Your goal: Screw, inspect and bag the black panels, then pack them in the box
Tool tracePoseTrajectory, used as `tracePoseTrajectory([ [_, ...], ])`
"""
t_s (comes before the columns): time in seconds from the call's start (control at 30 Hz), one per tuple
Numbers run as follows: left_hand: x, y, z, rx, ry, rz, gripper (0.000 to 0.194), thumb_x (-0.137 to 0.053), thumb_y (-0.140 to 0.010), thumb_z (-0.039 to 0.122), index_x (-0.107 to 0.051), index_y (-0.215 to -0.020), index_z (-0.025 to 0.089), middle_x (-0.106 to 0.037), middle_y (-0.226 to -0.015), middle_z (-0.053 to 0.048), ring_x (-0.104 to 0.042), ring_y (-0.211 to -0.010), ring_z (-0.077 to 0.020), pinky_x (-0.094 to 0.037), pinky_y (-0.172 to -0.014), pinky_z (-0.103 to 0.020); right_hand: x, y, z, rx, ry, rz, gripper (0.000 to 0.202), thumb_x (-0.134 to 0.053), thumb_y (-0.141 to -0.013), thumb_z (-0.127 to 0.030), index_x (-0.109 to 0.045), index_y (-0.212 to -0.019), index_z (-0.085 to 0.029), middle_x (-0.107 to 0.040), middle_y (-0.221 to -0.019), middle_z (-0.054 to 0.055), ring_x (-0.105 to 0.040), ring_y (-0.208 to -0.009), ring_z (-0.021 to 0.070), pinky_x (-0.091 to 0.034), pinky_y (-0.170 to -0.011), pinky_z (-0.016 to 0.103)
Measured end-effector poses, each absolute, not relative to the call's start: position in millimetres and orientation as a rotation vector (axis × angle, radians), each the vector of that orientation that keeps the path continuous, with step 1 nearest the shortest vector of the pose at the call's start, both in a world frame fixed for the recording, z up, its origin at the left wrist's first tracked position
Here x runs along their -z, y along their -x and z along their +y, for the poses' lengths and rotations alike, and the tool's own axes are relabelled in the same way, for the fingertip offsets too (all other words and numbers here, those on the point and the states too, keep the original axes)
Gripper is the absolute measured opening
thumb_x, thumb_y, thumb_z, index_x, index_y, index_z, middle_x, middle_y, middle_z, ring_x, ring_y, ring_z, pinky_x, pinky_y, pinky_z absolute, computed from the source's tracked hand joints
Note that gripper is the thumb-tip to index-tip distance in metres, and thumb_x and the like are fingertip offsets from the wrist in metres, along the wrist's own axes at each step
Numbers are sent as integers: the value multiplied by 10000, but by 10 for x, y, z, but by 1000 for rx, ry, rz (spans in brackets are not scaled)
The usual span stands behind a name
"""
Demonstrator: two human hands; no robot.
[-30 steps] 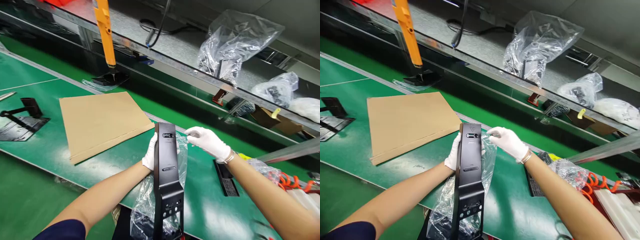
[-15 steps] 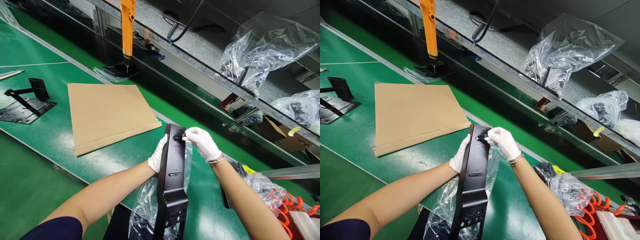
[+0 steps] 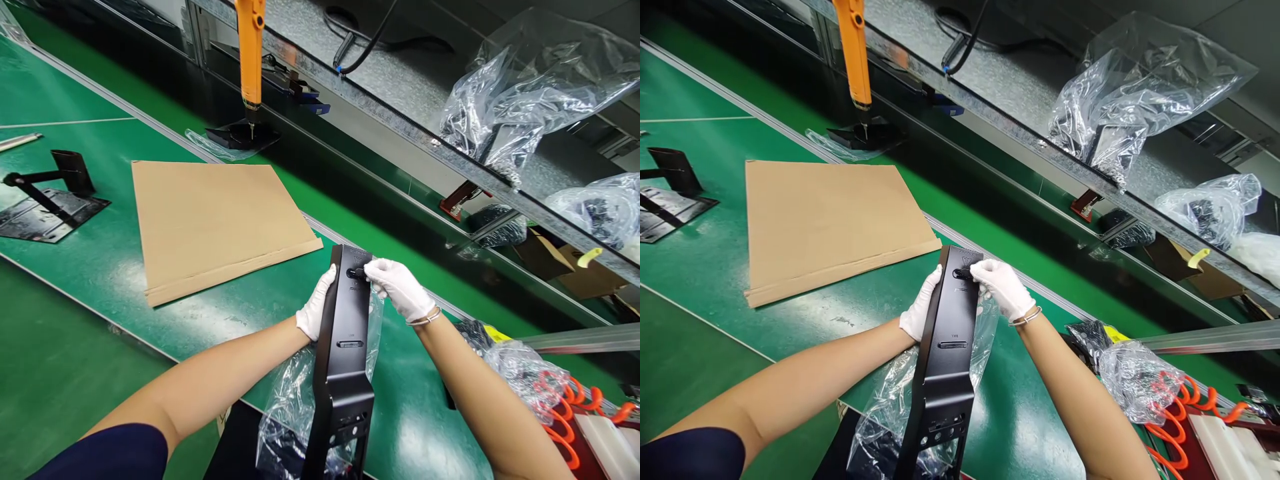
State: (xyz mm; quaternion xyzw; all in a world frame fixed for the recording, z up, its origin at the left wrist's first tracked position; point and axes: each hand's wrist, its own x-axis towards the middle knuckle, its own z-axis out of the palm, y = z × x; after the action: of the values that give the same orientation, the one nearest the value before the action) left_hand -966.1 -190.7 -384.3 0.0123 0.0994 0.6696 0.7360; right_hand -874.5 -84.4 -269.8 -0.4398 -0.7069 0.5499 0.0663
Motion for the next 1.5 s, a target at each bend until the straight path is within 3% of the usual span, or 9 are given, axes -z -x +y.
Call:
tracePoseTrajectory([
  [0.3, 3798, 9630, -1907, -1501, -65, 137, 615, -535, -971, 650, -719, -1206, 112, -776, -1033, -153, -732, -899, -283, -594, -899, -435, 2531, 8716, -727, -1258, 1164, -2588, 199, -502, -951, -360, -504, -917, -164, -615, -732, 13, -537, -589, 70, -427, -588, 187],
  [0.43, 3758, 9624, -1927, -1466, -52, 195, 645, -420, -1013, 654, -750, -1128, 111, -782, -948, -149, -722, -831, -266, -600, -850, -408, 2384, 8744, -752, -413, 854, -3102, 166, -497, -998, -240, -601, -919, -139, -649, -849, 38, -514, -694, 70, -358, -688, 204],
  [0.57, 3743, 9621, -1934, -1456, -5, 217, 625, -402, -1021, 639, -750, -1086, 124, -784, -910, -124, -722, -800, -255, -599, -848, -406, 2221, 8843, -866, 345, 673, -3450, 232, -475, -999, -180, -685, -1095, -204, -677, -1103, 54, -581, -863, 127, -295, -686, 224],
  [0.7, 3800, 9613, -1905, -1453, 13, 190, 548, -521, -968, 643, -737, -1071, 150, -785, -926, -119, -728, -809, -265, -602, -818, -413, 2176, 8974, -981, 724, 458, -3538, 321, -403, -1015, -175, -675, -1174, -233, -648, -1132, 74, -598, -914, 162, -255, -646, 235],
  [0.87, 3929, 9622, -1830, -1432, 24, 180, 607, -541, -930, 702, -728, -1094, 148, -777, -943, -139, -730, -807, -292, -605, -799, -449, 2340, 9036, -883, 595, 333, -3583, 300, -438, -997, -171, -692, -1147, -224, -638, -1160, 80, -592, -903, 147, -334, -668, 231],
  [1.07, 3978, 9668, -1830, -1454, -41, 142, 719, -463, -954, 748, -710, -1154, 103, -767, -1001, -150, -722, -854, -288, -574, -878, -431, 2772, 8739, -409, -497, 635, -2857, 326, -480, -1009, -358, -692, -1207, -211, -667, -1193, 64, -627, -1079, 138, -518, -1005, 301],
  [1.13, 3984, 9671, -1844, -1451, -80, 109, 749, -513, -925, 758, -694, -1202, 86, -765, -1035, -172, -723, -885, -295, -568, -897, -429, 2945, 8609, -352, -677, 821, -2557, 376, -505, -972, -430, -694, -1170, -173, -680, -1138, 82, -642, -1027, 143, -538, -1012, 329],
  [1.37, 3962, 9644, -1859, -1438, -41, 84, 689, -547, -939, 701, -682, -1250, 101, -776, -1076, -168, -737, -934, -303, -556, -932, -438, 3320, 8390, -639, -635, 786, -2432, 462, -554, -930, -547, -737, -1122, -169, -655, -1195, 127, -614, -1142, 195, -540, -1049, 383],
  [1.5, 3933, 9646, -1867, -1453, 9, 84, 570, -562, -969, 621, -705, -1176, 110, -788, -1044, -146, -742, -906, -278, -552, -920, -396, 3309, 8444, -720, -507, 763, -2506, 352, -609, -947, -463, -755, -1083, -173, -668, -1113, 125, -611, -1080, 190, -532, -1052, 383],
])
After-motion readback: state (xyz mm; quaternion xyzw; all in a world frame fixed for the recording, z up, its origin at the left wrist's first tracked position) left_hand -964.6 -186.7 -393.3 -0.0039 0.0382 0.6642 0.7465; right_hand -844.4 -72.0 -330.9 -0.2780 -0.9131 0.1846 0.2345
